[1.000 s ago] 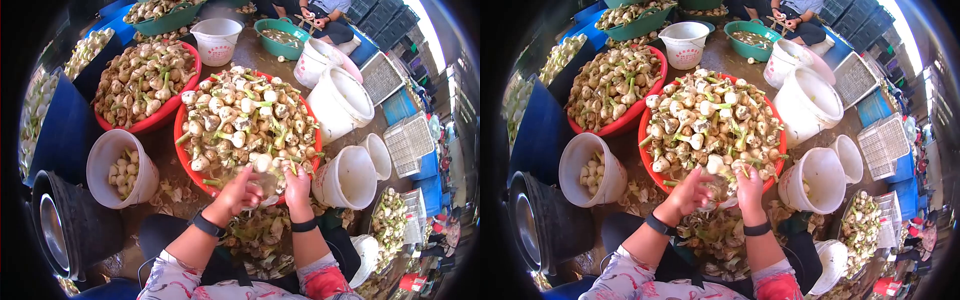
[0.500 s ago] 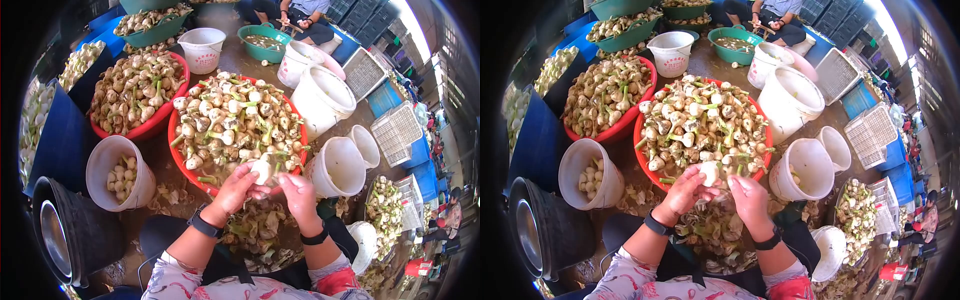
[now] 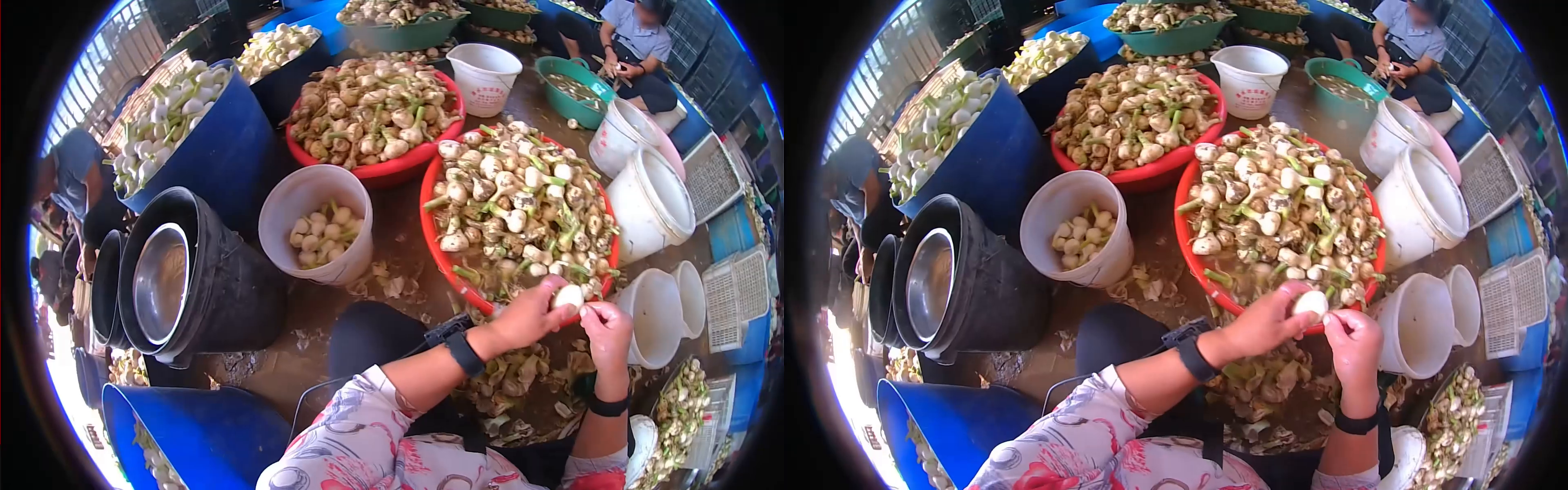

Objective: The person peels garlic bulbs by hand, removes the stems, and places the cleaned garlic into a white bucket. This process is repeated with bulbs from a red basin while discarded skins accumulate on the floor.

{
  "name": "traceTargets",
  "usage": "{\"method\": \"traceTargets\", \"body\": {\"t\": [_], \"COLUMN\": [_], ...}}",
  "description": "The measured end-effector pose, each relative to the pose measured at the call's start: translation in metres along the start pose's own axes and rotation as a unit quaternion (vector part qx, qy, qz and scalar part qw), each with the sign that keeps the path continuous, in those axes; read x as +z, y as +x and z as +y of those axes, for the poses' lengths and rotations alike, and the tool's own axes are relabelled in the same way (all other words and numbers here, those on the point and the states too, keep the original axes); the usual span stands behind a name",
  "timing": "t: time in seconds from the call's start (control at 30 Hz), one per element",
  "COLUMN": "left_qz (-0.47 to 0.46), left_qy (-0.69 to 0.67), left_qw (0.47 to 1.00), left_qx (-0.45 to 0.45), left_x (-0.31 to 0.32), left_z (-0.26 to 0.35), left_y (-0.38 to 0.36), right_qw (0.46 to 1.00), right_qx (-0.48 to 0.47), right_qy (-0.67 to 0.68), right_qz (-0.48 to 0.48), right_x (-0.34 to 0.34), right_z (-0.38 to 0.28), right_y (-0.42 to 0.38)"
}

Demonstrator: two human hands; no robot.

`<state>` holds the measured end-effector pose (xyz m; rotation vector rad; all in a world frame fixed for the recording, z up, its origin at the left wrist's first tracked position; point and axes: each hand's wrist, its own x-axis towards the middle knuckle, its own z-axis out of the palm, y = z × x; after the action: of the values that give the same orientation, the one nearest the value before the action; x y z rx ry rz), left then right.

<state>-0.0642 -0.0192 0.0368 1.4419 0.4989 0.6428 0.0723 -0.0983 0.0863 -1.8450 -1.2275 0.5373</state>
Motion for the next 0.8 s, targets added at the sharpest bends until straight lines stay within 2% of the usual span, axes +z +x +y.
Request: {"method": "traceTargets", "body": {"t": [0.13, 0.23, 0.27, 0.33, 0.37, 0.4, 0.43, 0.47, 0.5, 0.53, 0.57, 0.6, 0.63, 0.67, 0.7, 0.77, 0.8], "left_qz": [-0.025, -0.093, -0.095, -0.171, -0.166, -0.150, -0.148, -0.095, -0.076, -0.101, -0.123, -0.153, -0.146, -0.134, -0.148, -0.074, -0.083], "left_qy": [-0.004, -0.183, -0.182, -0.274, -0.306, -0.368, -0.397, -0.388, -0.386, -0.359, -0.361, -0.382, -0.376, -0.365, -0.355, -0.182, -0.178], "left_qw": [1.000, 0.978, 0.978, 0.944, 0.934, 0.913, 0.900, 0.907, 0.908, 0.910, 0.903, 0.894, 0.894, 0.896, 0.895, 0.976, 0.975], "left_qx": [-0.011, 0.030, 0.024, -0.069, -0.077, -0.089, -0.103, -0.131, -0.141, -0.183, -0.197, -0.176, -0.196, -0.216, -0.227, -0.099, -0.105], "left_x": [-0.001, 0.004, 0.004, -0.003, -0.007, -0.011, -0.019, -0.019, -0.018, -0.021, -0.020, -0.016, -0.011, -0.007, -0.003, 0.003, 0.007], "left_z": [-0.002, -0.010, -0.011, -0.008, -0.007, -0.015, -0.016, -0.015, -0.006, -0.006, -0.017, -0.023, -0.019, -0.013, -0.013, -0.015, -0.018], "left_y": [0.003, 0.008, 0.008, 0.009, 0.009, 0.008, 0.009, 0.010, 0.013, 0.016, 0.018, 0.019, 0.021, 0.022, 0.023, 0.022, 0.021], "right_qw": [0.997, 0.993, 0.993, 0.987, 0.956, 0.883, 0.829, 0.878, 0.959, 0.983, 0.997, 0.988, 0.978, 0.971, 0.973, 0.976, 0.973], "right_qx": [0.060, 0.102, 0.107, 0.033, 0.024, 0.044, 0.042, 0.057, 0.065, 0.007, -0.020, -0.099, -0.112, -0.113, -0.132, -0.144, -0.153], "right_qy": [0.054, 0.013, 0.017, -0.155, -0.282, -0.422, -0.503, -0.426, -0.244, -0.160, 0.044, -0.006, -0.013, -0.081, -0.099, -0.115, -0.134], "right_qz": [0.015, 0.052, 0.053, -0.014, -0.078, -0.200, -0.241, -0.211, -0.125, -0.088, -0.068, -0.116, -0.173, -0.196, -0.160, -0.117, -0.113], "right_x": [0.000, 0.003, 0.003, -0.002, -0.004, -0.012, -0.020, -0.027, -0.029, -0.030, -0.024, -0.025, -0.026, -0.024, -0.020, -0.017, -0.015], "right_z": [0.008, 0.007, 0.015, 0.051, 0.085, 0.103, 0.147, 0.116, 0.076, 0.067, 0.060, 0.051, 0.035, 0.034, 0.036, 0.040, 0.042], "right_y": [0.000, 0.001, 0.001, 0.006, 0.007, 0.011, 0.011, 0.014, 0.018, 0.022, 0.017, 0.017, 0.017, 0.016, 0.013, 0.006, 0.002]}}
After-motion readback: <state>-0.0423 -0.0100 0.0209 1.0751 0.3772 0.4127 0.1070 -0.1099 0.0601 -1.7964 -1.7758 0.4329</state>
